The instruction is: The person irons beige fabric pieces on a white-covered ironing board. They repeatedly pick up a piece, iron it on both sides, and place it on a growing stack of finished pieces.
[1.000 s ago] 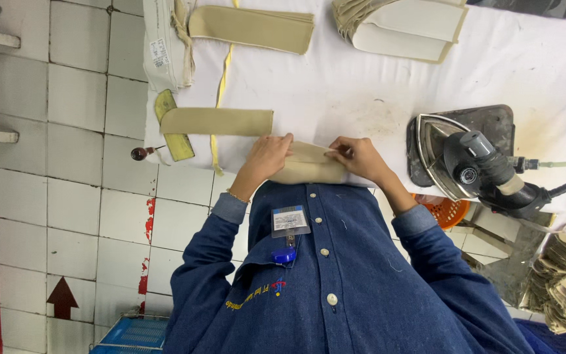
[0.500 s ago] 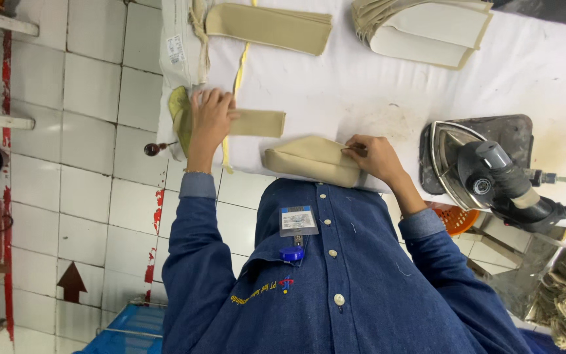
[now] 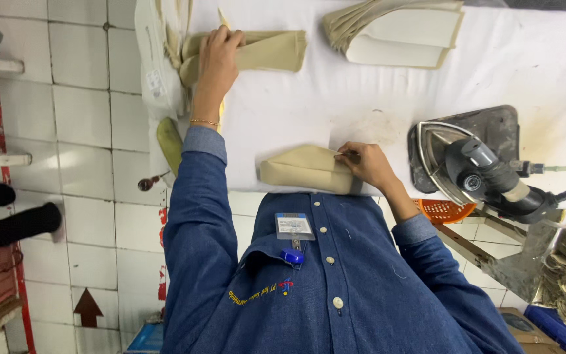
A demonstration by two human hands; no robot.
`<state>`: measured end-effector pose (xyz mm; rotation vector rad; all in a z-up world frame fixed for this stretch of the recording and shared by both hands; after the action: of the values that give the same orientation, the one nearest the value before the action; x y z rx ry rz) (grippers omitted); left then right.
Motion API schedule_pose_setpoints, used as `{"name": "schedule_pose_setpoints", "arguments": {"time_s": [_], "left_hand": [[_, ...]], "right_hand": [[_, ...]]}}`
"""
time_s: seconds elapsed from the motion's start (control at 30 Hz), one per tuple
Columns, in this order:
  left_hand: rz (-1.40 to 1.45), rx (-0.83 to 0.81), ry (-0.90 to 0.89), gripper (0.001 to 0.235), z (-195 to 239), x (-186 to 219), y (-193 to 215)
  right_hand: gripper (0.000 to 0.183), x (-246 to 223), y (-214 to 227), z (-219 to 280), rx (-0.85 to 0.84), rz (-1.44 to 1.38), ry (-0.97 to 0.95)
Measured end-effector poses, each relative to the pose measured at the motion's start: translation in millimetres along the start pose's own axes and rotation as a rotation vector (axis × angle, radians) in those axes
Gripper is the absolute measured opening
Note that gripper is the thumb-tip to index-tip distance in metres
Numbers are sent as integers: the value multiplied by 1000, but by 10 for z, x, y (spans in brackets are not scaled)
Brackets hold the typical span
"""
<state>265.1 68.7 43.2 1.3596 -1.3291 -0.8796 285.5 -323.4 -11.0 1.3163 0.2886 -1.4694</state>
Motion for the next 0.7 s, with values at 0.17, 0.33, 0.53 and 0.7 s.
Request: {"name": "schedule_pose_setpoints", "arguments": {"time_s": [0.17,0.33,0.53,0.7], "left_hand": [[-23,-129,-12,49,-119,-30,-102],[47,-246,2,43,-187,55,-121],[-96,-55,13,48,-187,132,-76],[16,25,98,52,-55,490,165]], "right_hand": [[14,35,32,-40,-4,-39,6],[14,-36,11,-130,-13,-13,-25],[11,-230,67,-201,-4,-2,1],[13,-202,35,-212,-16,21,109]]}}
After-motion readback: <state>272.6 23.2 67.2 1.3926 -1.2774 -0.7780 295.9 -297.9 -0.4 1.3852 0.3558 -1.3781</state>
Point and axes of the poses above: each hand's wrist, its own z-axis away from the middle knuckle, its own y-axis out of the back of the hand, x = y × z, the point moved 5 cm from there along -z, towards the middle knuckle, and after that the axes turned 10 degrees about -z, right-handed, at the moved point
